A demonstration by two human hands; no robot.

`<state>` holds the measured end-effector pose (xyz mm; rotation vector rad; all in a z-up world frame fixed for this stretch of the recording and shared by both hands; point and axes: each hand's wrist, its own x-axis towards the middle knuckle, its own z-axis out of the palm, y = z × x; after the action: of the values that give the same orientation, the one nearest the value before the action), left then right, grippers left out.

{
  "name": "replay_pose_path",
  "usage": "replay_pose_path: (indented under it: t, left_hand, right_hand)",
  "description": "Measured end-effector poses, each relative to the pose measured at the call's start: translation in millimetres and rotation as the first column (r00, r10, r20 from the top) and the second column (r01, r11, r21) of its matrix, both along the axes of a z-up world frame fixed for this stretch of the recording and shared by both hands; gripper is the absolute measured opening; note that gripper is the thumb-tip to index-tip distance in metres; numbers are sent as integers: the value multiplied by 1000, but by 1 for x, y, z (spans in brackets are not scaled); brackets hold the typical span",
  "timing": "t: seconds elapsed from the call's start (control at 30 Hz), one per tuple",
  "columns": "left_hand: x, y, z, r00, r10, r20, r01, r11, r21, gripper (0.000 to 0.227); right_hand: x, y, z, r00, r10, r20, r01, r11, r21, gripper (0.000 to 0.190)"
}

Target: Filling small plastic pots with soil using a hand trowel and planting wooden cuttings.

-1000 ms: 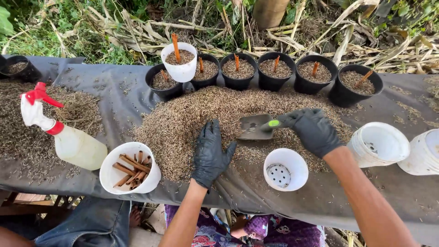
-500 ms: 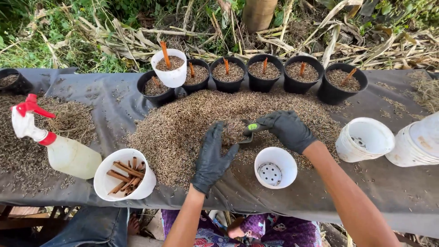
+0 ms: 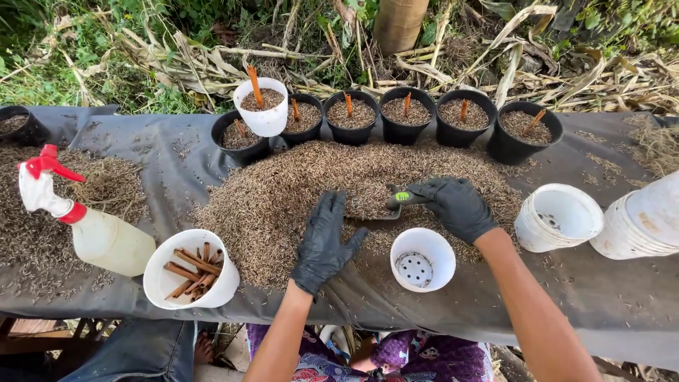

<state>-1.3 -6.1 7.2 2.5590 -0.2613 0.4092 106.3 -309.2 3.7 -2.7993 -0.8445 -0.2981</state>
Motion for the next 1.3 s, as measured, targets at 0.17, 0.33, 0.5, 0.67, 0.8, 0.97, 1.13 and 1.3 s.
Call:
replay_pose_path:
  t: [0.17,0.33,0.5,0.67,0.8,0.97,1.13,1.3]
  left_hand:
    - [19,2,0,1000,-16,12,15,998,66,100]
    - [34,-17,-23,998,-48,31,47,998,49,96]
    - [20,-13,-5,962,-110,248,114,993,-4,83]
    - [12,-13,-18,958,-169,230,164,986,40,87]
    - [9,-14,-13,978,-178,109,157,972,176,89]
    - [7,-15,-5,983,-184,4,176,948,264,93]
    - [15,-15,-17,990,-142,25,125,931,344,98]
    - [18,-14,-21,985,-141,103,94,926,366,101]
  right_hand:
    - [2,1,-13,1000,-18,0,18,997,-70,48]
    - [17,12,-34,999,46,28,-45,998,-35,46]
    - [1,16,-15,997,58,45,-57,998,-18,45]
    - [-3,11,-21,999,52,16,-52,999,12,48]
    - [-1,6,-28,997,74,-27,-71,991,113,45]
    - [-29,-4,-2,999,39,-28,-32,977,210,43]
    - [-101,-13,53,995,-100,-11,88,817,569,39]
    - [-235,-36,82,947,-277,-160,313,692,650,32]
